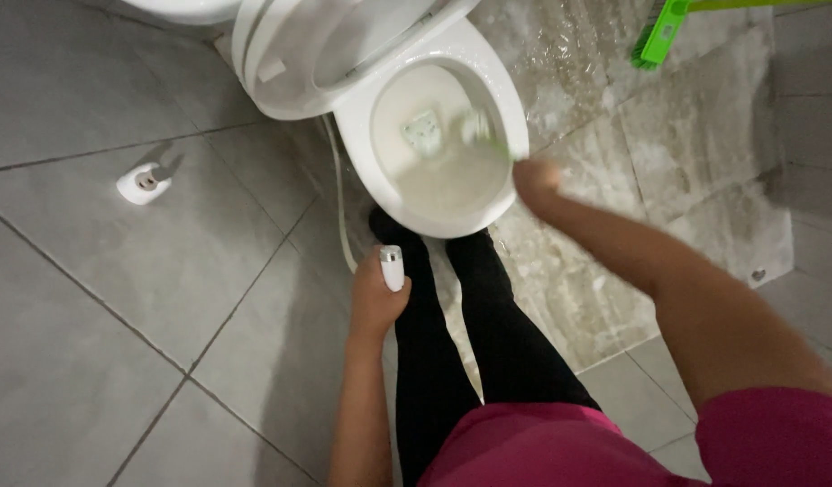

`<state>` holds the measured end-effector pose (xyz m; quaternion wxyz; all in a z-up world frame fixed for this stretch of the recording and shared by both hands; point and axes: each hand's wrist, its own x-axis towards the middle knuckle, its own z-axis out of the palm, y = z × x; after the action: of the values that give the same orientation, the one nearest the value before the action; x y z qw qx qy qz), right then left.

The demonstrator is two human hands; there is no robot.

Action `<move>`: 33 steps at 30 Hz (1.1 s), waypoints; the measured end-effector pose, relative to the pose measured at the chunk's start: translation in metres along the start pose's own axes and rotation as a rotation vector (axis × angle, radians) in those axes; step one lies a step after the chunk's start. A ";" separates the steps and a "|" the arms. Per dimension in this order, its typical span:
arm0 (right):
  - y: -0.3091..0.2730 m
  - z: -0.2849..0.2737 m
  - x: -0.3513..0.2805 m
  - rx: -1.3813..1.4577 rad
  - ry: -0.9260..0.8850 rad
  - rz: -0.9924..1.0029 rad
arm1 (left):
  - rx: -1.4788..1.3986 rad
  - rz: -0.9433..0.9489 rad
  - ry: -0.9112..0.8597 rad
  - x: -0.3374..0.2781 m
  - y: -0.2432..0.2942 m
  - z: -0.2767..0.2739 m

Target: The person mops the tiled bathroom floor with a green squeegee. They then pour a liquid from a plastic bottle into the toilet bowl, lift the lid, and scrub the inside of the bowl with a green toilet brush while rinsing with a handheld bidet sprayer.

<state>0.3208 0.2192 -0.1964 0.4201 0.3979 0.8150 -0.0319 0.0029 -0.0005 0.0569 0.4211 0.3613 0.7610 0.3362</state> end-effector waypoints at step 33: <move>-0.047 0.038 -0.004 0.310 -0.129 -0.138 | 0.015 -0.029 0.008 0.013 0.001 0.004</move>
<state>0.3156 0.1702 -0.2309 0.4020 0.3983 0.7970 -0.2112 0.0015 0.0116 0.0512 0.4201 0.3520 0.7704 0.3258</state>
